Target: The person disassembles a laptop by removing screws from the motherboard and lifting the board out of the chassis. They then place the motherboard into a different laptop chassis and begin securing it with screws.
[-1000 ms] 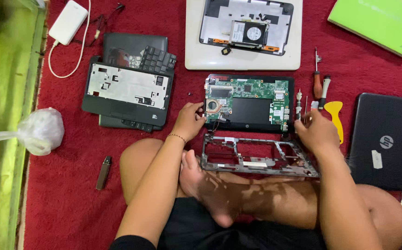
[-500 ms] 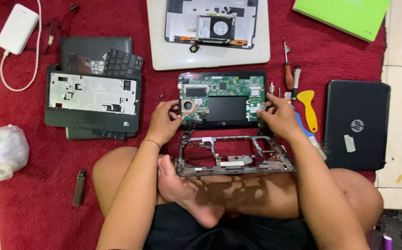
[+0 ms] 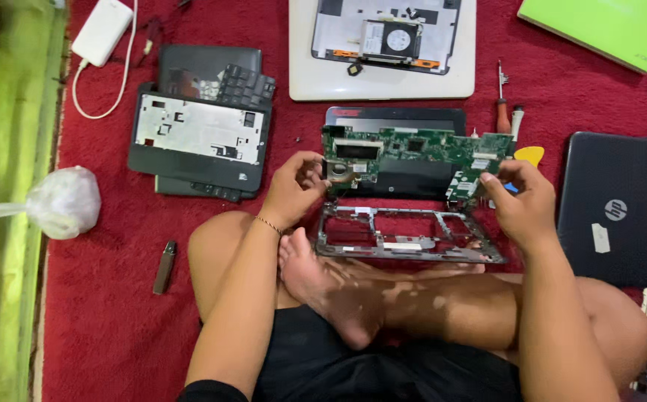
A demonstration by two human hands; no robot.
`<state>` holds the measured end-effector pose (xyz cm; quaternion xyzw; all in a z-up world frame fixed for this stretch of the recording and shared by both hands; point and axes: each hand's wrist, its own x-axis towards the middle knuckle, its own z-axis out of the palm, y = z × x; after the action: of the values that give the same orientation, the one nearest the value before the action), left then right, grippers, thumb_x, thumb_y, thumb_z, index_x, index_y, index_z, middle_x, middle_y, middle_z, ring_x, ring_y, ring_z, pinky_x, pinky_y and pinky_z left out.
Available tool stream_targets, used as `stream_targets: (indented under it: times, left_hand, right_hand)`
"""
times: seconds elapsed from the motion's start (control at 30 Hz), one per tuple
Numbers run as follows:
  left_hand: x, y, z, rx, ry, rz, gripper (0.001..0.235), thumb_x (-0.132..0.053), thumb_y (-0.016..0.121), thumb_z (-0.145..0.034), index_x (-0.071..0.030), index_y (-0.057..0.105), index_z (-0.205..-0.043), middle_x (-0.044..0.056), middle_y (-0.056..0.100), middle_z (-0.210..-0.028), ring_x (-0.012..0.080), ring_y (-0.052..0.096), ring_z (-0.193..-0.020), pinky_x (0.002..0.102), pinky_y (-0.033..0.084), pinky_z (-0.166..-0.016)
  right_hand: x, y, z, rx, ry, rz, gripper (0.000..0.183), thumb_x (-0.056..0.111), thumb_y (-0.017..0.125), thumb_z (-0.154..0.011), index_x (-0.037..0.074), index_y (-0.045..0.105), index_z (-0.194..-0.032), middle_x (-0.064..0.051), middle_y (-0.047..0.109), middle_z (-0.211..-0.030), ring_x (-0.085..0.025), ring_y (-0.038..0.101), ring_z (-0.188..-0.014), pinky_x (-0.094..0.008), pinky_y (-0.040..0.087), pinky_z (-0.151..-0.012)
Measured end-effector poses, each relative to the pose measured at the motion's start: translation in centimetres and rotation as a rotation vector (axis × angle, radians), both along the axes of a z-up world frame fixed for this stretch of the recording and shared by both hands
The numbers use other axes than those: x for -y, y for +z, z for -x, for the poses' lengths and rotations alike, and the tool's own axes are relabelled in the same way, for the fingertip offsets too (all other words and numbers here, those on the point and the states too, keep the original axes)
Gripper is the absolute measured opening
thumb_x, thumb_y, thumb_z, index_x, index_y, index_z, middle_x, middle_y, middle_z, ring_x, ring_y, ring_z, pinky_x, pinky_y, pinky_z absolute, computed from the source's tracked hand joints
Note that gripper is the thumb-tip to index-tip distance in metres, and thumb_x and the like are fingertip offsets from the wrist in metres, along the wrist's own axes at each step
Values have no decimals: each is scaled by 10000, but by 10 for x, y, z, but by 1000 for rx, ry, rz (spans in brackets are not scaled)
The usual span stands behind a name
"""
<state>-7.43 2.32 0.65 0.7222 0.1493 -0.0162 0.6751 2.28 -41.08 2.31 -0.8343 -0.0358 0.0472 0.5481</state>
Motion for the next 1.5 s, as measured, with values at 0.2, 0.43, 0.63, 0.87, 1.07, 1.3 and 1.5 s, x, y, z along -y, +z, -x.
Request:
stream_targets:
  times: [0.2, 0.43, 0.63, 0.87, 1.07, 1.3, 1.5]
  left_hand:
    - [-6, 33, 37, 15, -81, -187, 437, -12, 848, -715, -86, 745, -1133, 116, 732, -888, 175, 729, -779, 292, 634, -714]
    - [-21, 49, 52, 57, -243, -168, 186, -68, 813, -772, -69, 779, -955, 98, 746, -924, 200, 702, -910, 334, 569, -843]
    - [-27, 43, 53, 30, -357, -145, 149, -98, 819, -785, -122, 821, -932, 81, 789, -993, 216, 717, -988, 365, 512, -933]
    - [-17, 25, 40, -207, -432, -308, 190, -258, 708, -820, -213, 838, -951, 57, 794, -972, 233, 730, -977, 363, 549, -897]
    - [-12, -52, 30, -480, -473, -216, 658, -430, 902, -739, -72, 637, -1223, 141, 740, -920, 226, 729, -853, 353, 616, -683]
    - [-14, -75, 27, -568, -482, -61, 749, -262, 939, -727, -59, 576, -1350, 175, 608, -979, 206, 678, -866, 296, 635, -656]
    - [-12, -87, 24, -588, -471, -23, 1019, -229, 970, -671, 69, 430, -1483, 176, 644, -983, 213, 693, -862, 295, 645, -678]
  right_hand:
    - [2, 26, 29, 29, 27, 126, 210, 56, 858, -927, 14, 706, -1065, -118, 640, -817, -176, 579, -739, -325, 469, -663]
    - [19, 39, 50, -94, 75, 242, 233, 62, 870, -872, 30, 737, -1061, -164, 688, -885, -236, 615, -850, -379, 512, -779]
    - [11, 72, 66, -182, 53, 159, 205, -28, 809, -890, 17, 738, -1077, -235, 728, -1058, -314, 693, -1011, -429, 564, -882]
    - [33, 63, 73, -73, 273, 149, 190, -149, 725, -819, -35, 756, -968, -208, 738, -1112, -342, 694, -1129, -434, 563, -946]
    - [39, 47, 69, -161, 306, 117, 219, -175, 689, -814, -54, 765, -980, -224, 723, -1135, -334, 681, -1136, -437, 582, -921]
    - [33, -5, 56, -533, 2, 54, 425, 35, 436, -918, 0, 742, -1210, -184, 721, -1056, -255, 629, -1027, -439, 547, -900]
    - [23, -24, 56, -538, 112, 371, 408, 282, 664, -1006, -8, 738, -1284, -278, 740, -1155, -419, 668, -1144, -542, 501, -1001]
